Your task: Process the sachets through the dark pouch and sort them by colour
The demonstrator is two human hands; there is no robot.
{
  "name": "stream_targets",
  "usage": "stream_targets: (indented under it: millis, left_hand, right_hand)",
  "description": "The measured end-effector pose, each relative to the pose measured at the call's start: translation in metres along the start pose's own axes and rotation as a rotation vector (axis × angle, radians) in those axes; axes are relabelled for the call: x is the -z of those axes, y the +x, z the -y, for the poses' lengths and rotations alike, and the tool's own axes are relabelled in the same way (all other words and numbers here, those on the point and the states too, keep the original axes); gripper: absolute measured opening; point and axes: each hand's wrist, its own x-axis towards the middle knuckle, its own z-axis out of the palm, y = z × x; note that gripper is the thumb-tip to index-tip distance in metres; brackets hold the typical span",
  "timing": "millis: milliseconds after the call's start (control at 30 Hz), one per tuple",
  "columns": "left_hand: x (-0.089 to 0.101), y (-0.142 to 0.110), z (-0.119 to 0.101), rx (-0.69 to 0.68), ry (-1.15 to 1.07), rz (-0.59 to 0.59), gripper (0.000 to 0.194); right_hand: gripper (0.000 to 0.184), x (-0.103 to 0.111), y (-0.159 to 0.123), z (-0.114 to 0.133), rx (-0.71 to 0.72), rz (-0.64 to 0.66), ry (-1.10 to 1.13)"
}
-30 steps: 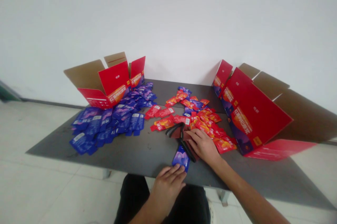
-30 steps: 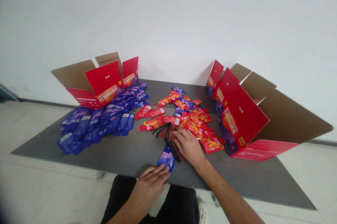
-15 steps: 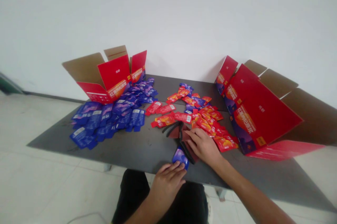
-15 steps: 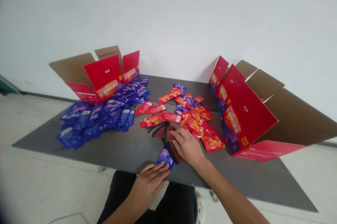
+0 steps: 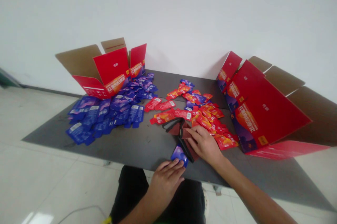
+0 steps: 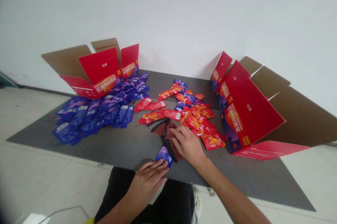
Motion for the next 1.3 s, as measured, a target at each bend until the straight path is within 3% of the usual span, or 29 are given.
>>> stream_targets:
  millis: [133, 233, 367, 467, 600, 700, 767, 833, 933, 1067, 1167, 1300]
  left_hand:
    - [0.0, -0.001, -0.001, 0.038, -0.001, 0.004, 0.021]
    - [0.005, 0.001, -0.001, -0.011, 0.013, 0.017, 0.025]
    - [0.007, 0.004, -0.001, -0.038, 0.038, -0.006, 0.026]
    - [0.004, 0.003, -0.003, -0.026, 0.035, -0.037, 0.024]
    - [0.002, 0.001, -0.002, -0.01, 0.017, -0.047, 0.024]
    - [0.004, 0.002, -0.001, -0.054, 0.042, -0.045, 0.026]
    - [0.005, 0.003, 0.0, -0.066, 0.054, -0.044, 0.027]
    - [0.005, 0.004, -0.001, -0.048, 0.05, -0.043, 0.026]
    - [0.001, 0.003, -0.004, -0.009, 0.014, -0.047, 0.023]
    - [0.0, 0.003, -0.004, 0.033, -0.023, -0.058, 0.023]
    - [0.004, 0.003, -0.003, -0.004, -0.008, -0.021, 0.023]
    - [0.006, 0.004, -0.002, -0.025, 0.016, -0.004, 0.026]
  right_hand:
    - [0.036, -0.012, -0.025, 0.027, 0.098, 0.112, 0.144]
    - [0.032, -0.019, -0.011, 0.006, 0.017, 0.055, 0.088]
    - [0.026, -0.007, 0.013, -0.019, -0.042, -0.005, -0.059]
    - [0.032, -0.002, 0.001, 0.003, -0.007, -0.029, -0.007]
    - [0.034, -0.016, -0.02, 0.026, 0.038, 0.069, 0.089]
    - [0.029, -0.022, -0.007, 0.001, -0.037, 0.017, 0.002]
    - [0.024, -0.016, 0.006, -0.019, -0.067, -0.013, -0.074]
    - [0.026, -0.007, 0.01, -0.024, -0.065, -0.044, -0.092]
    - [0.034, -0.001, -0.007, 0.001, -0.032, -0.096, 0.005]
    - [0.035, -0.016, -0.029, 0.029, 0.055, 0.067, 0.166]
    - [0.032, -0.024, -0.013, 0.007, -0.032, 0.038, 0.119]
    - [0.026, -0.012, 0.011, -0.021, -0.045, -0.021, -0.026]
